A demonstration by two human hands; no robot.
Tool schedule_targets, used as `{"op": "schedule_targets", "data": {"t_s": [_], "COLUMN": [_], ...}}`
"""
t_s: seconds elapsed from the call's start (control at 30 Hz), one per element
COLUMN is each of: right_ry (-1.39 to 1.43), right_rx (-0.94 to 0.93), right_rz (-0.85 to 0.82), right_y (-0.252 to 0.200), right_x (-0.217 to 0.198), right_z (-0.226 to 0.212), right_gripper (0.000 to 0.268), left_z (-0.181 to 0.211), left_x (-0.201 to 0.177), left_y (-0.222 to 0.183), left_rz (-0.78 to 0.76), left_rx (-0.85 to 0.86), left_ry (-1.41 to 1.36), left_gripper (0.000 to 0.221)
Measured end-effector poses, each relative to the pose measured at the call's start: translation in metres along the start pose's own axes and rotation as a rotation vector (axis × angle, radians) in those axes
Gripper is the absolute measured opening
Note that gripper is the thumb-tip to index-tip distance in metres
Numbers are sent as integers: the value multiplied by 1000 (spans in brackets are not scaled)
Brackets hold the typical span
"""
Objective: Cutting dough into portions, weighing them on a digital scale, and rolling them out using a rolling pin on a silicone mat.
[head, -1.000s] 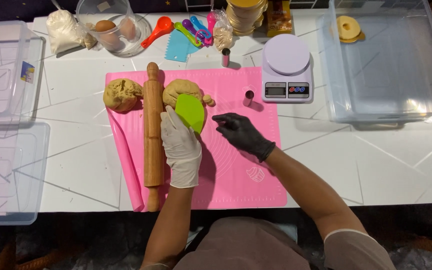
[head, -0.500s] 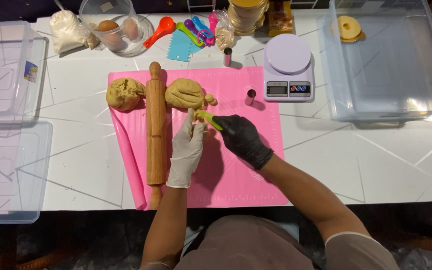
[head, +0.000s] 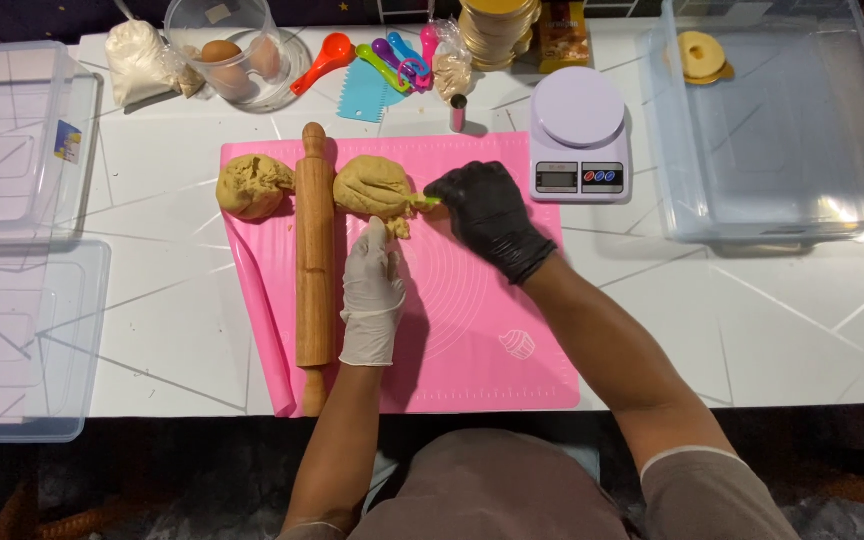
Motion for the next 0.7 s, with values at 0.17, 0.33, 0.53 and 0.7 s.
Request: {"op": "schedule_targets", "data": {"t_s": [0.17, 0.33, 0.53, 0.7], "right_ry": [84, 182, 91, 150], "right_rx": [-129, -206, -263, -192], "right_rz": [-27, -100, -267, -461], "right_y": [39, 63, 82, 89], "right_x": [-7, 25, 35, 80], "right_z": [0, 6, -5, 3], "right_gripper": [7, 11, 7, 11], "left_z": [28, 6, 32, 31], "left_x": [-30, -36, -67, -63], "left_y": [7, 43, 80, 108], "left_rz": [138, 188, 234, -38], "left_rx": [205, 23, 87, -211], "left_ry": [-102, -316, 10, -38], "left_gripper": [62, 45, 56, 20]}}
Point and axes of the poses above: each hand's wrist, its own y-axis towards the middle knuckle, its own x-axis out of the palm, z = x × y, the point moved 9 cm from there along y, towards the middle knuckle, and after that the axes turned 9 degrees about -x, right-handed, at the moved point
